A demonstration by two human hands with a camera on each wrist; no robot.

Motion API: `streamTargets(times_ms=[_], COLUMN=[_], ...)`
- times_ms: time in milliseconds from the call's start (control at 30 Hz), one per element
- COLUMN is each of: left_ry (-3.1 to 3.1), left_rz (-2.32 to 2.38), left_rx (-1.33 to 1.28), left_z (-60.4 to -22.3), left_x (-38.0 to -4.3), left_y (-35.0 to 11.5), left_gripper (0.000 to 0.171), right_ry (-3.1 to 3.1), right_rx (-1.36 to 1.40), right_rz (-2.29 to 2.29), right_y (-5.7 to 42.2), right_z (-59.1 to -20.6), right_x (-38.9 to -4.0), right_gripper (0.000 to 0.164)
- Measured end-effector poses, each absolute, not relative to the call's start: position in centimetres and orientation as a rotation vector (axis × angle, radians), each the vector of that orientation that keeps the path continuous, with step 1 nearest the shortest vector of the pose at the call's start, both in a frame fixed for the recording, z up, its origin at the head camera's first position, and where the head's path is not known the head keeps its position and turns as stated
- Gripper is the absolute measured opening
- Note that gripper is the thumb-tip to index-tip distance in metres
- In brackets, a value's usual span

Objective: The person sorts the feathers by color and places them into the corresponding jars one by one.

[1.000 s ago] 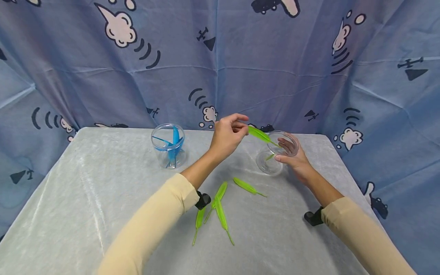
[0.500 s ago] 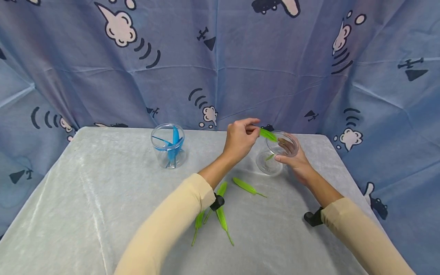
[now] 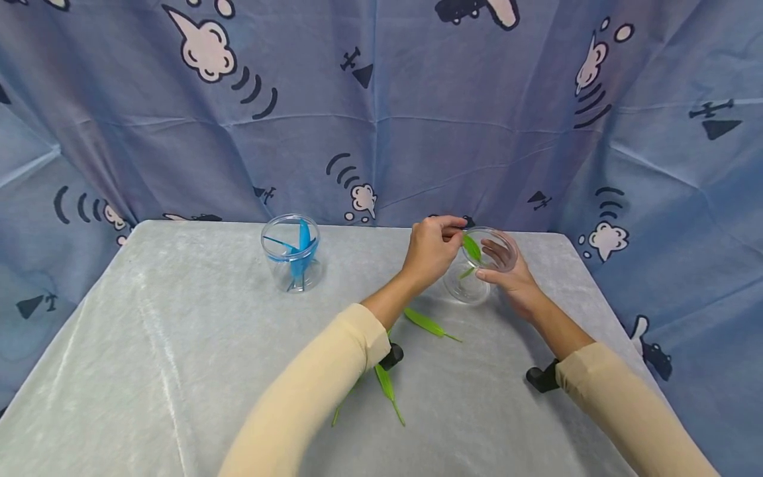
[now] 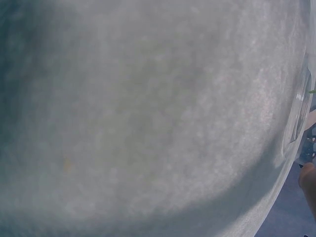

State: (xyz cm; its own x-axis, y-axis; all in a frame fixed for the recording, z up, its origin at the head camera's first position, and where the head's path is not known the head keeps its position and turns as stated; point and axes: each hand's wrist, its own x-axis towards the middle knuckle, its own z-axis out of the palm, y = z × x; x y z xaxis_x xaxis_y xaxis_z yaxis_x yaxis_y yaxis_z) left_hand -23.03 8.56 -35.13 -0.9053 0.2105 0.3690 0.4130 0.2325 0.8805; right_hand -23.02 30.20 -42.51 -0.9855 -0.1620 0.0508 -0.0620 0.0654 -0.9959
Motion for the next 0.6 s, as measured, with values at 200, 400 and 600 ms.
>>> streamTargets(times_ms=[200,400,600], left_ry=[-2.348,-2.386,-2.431], left_rz=[-1.802,-1.959,-2.018], left_rx=[-0.665,-0.761,-0.886], left_z=[-35.0,-34.9,-35.3], left_x=[-22.6,-22.2,-22.2], left_y=[9.5,10.3,10.6], left_gripper=[0.022,0.027,0.032], right_ry=[2.253,2.219,2.249], right_rx=[-0.221,-0.225,-0.220], right_rz=[-2.049,-2.087,-2.097], right_y=[30.4,30.4,30.3], right_z=[-42.3,-42.3,-42.6], right_x=[-23.0,-23.1,-23.1], right_gripper=[0.087,0.087,0.089])
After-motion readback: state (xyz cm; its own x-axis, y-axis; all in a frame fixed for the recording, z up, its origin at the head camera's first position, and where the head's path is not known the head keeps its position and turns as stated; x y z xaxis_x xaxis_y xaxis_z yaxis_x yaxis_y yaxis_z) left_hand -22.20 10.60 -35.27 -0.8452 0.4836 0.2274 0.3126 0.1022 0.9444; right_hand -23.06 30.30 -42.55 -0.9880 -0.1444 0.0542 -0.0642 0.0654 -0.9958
